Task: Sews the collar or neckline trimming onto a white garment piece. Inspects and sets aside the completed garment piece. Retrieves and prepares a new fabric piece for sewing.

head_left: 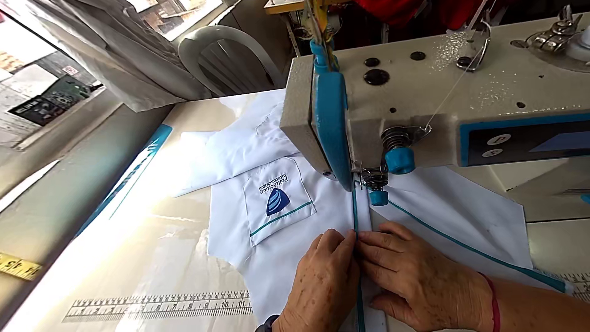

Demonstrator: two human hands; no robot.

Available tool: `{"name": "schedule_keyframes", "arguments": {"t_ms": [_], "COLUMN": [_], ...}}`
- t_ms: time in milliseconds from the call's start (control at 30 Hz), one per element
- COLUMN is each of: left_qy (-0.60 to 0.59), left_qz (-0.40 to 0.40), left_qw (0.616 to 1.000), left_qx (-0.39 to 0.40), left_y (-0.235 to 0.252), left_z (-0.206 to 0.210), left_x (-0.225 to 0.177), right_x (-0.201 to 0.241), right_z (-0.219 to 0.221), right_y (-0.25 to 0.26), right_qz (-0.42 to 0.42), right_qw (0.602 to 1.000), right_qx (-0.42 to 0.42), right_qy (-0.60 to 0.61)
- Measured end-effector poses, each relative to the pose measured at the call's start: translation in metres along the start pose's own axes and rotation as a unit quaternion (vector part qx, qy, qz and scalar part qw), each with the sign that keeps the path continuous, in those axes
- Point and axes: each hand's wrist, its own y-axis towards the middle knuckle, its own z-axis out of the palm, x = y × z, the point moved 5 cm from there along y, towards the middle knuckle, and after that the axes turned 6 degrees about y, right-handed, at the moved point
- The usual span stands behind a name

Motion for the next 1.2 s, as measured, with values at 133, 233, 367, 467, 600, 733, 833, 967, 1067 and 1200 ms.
{"name": "schedule_keyframes", "arguments": {"t_ms": [133, 233, 367, 467, 600, 733, 833, 967, 1067, 1200], "left_qy": [-0.007, -0.029, -0.081, -0.087, -0.073, -0.062, -0.056, -0.042, -0.038, -0.032], "left_qz": [0.050, 0.134, 0.206, 0.214, 0.218, 0.220, 0.217, 0.218, 0.219, 0.221], "left_qw": [0.999, 0.990, 0.973, 0.971, 0.972, 0.973, 0.974, 0.974, 0.975, 0.974], "left_qx": [0.009, 0.035, 0.067, 0.063, 0.055, 0.043, 0.038, 0.034, 0.029, 0.030], "left_y": [0.001, 0.004, -0.001, -0.006, -0.008, -0.008, -0.008, -0.003, 0.007, 0.012], "left_z": [-0.002, -0.001, 0.006, 0.009, 0.011, 0.013, 0.013, 0.015, 0.018, 0.018], "left_x": [0.006, 0.021, 0.041, 0.045, 0.044, 0.042, 0.041, 0.041, 0.042, 0.044], "right_x": [0.004, 0.003, 0.003, 0.004, 0.005, 0.005, 0.006, -0.003, -0.013, -0.016], "right_z": [-0.001, 0.000, 0.002, 0.000, -0.003, -0.004, -0.006, -0.006, -0.003, -0.003], "right_y": [-0.001, 0.000, -0.001, 0.001, 0.003, 0.004, 0.006, 0.008, 0.010, 0.012], "right_qz": [-0.041, -0.043, -0.038, -0.029, -0.017, -0.008, -0.004, -0.022, -0.028, -0.027], "right_qw": [0.999, 0.998, 0.998, 0.998, 0.997, 0.995, 0.993, 0.994, 0.997, 0.998], "right_qx": [-0.005, 0.001, 0.000, 0.018, 0.043, 0.066, 0.083, 0.073, 0.047, 0.042], "right_qy": [0.027, 0.035, 0.050, 0.058, 0.067, 0.073, 0.082, 0.076, 0.059, 0.048]}}
